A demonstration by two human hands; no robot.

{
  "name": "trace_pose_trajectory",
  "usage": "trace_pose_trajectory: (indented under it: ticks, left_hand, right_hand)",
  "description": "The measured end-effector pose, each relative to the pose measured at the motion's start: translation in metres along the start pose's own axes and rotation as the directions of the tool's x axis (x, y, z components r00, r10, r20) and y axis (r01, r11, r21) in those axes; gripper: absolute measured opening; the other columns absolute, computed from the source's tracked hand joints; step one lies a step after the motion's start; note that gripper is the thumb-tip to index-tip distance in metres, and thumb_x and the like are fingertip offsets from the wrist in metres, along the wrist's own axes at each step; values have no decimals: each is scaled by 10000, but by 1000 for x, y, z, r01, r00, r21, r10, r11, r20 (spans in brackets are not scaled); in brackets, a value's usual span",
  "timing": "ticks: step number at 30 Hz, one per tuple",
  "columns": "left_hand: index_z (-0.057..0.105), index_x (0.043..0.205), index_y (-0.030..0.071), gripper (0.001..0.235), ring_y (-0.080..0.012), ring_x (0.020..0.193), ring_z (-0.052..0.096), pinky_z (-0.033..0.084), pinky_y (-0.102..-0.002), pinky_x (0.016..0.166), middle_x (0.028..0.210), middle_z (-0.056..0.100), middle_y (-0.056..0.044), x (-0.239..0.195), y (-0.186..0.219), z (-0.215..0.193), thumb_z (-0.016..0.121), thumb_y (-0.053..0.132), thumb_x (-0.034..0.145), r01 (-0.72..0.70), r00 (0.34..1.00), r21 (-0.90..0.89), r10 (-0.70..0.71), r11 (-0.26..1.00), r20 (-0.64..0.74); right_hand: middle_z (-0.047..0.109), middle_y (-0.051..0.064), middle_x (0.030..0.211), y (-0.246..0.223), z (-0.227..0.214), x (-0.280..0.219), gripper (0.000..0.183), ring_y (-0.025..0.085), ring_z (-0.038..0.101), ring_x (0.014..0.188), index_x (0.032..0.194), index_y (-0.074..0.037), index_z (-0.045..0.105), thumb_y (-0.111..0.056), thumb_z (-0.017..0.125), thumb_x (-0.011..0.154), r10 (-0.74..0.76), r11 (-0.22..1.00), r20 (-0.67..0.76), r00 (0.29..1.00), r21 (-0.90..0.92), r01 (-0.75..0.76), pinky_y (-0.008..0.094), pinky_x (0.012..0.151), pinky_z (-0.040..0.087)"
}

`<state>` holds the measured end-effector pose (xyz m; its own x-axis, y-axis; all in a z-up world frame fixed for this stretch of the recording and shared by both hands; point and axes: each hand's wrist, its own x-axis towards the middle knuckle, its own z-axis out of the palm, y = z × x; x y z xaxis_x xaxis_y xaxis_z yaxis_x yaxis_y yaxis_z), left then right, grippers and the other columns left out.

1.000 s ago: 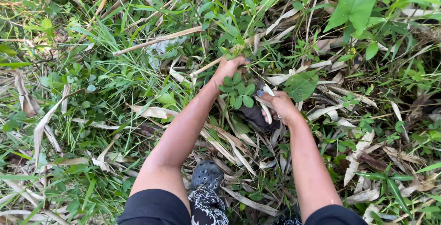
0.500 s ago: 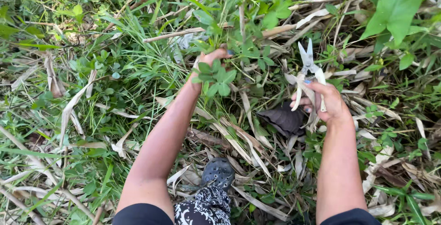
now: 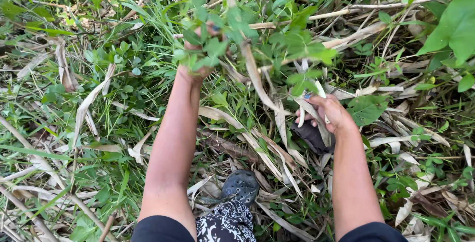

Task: The person uses pruning shears to cut weeds and grass at ground level in a dense patch of vegetation. They repeatedly grasp clumps of plants with one hand and snip the stems with the shears in the other, clearing small areas of the overgrown ground.

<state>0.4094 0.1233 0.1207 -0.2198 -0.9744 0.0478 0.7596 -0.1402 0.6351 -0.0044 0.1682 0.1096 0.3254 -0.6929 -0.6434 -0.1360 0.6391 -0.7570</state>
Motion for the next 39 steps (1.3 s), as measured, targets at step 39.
trace_pose_trajectory:
  ticks: [39]
  left_hand:
    - [667,1248,47,368,-189,1045,652,518,-352,922,1151,714,-61,120,-207,-100,599,57,887,-47,920,676,295,735,-257]
  right_hand:
    - [756,243,999,30,1,69,362,297,757,797,1233,-5,567,-151,572,903,146,974,181,973,144,-173,323,449,501]
